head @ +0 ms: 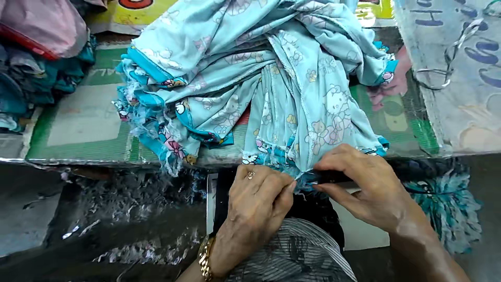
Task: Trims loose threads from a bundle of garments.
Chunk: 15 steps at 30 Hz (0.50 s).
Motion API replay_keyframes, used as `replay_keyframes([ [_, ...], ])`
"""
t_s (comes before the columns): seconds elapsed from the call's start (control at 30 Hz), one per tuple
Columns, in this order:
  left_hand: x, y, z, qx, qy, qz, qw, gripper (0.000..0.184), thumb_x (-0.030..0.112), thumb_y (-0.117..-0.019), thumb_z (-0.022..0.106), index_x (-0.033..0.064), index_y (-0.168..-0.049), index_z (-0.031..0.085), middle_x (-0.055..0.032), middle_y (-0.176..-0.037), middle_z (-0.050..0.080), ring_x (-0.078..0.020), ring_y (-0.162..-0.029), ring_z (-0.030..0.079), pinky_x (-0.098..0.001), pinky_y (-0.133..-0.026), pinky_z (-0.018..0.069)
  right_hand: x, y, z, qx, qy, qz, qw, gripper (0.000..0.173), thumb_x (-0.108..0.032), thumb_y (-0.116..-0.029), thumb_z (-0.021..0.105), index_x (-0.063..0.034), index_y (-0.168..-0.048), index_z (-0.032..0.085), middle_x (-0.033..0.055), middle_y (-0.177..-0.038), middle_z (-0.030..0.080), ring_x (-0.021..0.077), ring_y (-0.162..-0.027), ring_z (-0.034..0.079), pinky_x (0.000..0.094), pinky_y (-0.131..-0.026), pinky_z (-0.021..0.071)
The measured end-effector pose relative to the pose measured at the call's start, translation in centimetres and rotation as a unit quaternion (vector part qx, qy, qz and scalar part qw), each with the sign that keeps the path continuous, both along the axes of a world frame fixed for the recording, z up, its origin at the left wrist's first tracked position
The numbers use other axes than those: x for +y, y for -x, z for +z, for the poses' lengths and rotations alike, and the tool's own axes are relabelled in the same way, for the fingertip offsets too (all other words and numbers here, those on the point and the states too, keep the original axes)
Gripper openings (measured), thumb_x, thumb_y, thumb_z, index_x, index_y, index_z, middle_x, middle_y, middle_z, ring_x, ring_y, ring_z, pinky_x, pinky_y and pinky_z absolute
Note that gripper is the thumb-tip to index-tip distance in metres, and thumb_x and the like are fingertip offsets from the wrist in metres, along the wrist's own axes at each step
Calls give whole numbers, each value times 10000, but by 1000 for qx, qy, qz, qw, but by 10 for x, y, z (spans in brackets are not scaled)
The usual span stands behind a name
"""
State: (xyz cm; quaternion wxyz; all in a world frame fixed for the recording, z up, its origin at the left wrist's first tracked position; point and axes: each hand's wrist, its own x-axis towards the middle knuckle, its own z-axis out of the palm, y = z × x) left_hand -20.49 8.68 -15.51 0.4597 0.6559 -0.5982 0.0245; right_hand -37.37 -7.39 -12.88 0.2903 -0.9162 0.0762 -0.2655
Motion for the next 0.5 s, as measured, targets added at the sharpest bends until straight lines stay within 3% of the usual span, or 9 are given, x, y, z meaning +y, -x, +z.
replay_keyframes([
  [0.13,-3,7,0,28,26,-2,999,131,186,-1012,617,92,-953,685,-4,-855,702,-66,-835,627,-250,-845,467,9,-2,-4,-13,85,-41,995,186,-241,-1010,658,-79,-1079,717,69,-967,724,110,-865,684,232,-713,537],
  [0.3,-4,21,2,-23,25,10,999,137,202,-1000,641,102,-930,704,-21,-834,716,-101,-808,647,-294,-858,457,14,-3,-10,-46,117,-61,990,143,-187,-1006,667,-74,-1070,728,95,-966,738,144,-859,695,254,-704,533],
  [0.5,-4,24,3,-3,39,0,999,127,170,-1005,636,79,-943,699,-31,-842,726,-87,-810,655,-274,-863,459,15,-2,-15,-63,141,-67,986,130,-158,-1011,651,-77,-1088,716,107,-970,734,161,-842,682,270,-691,512],
])
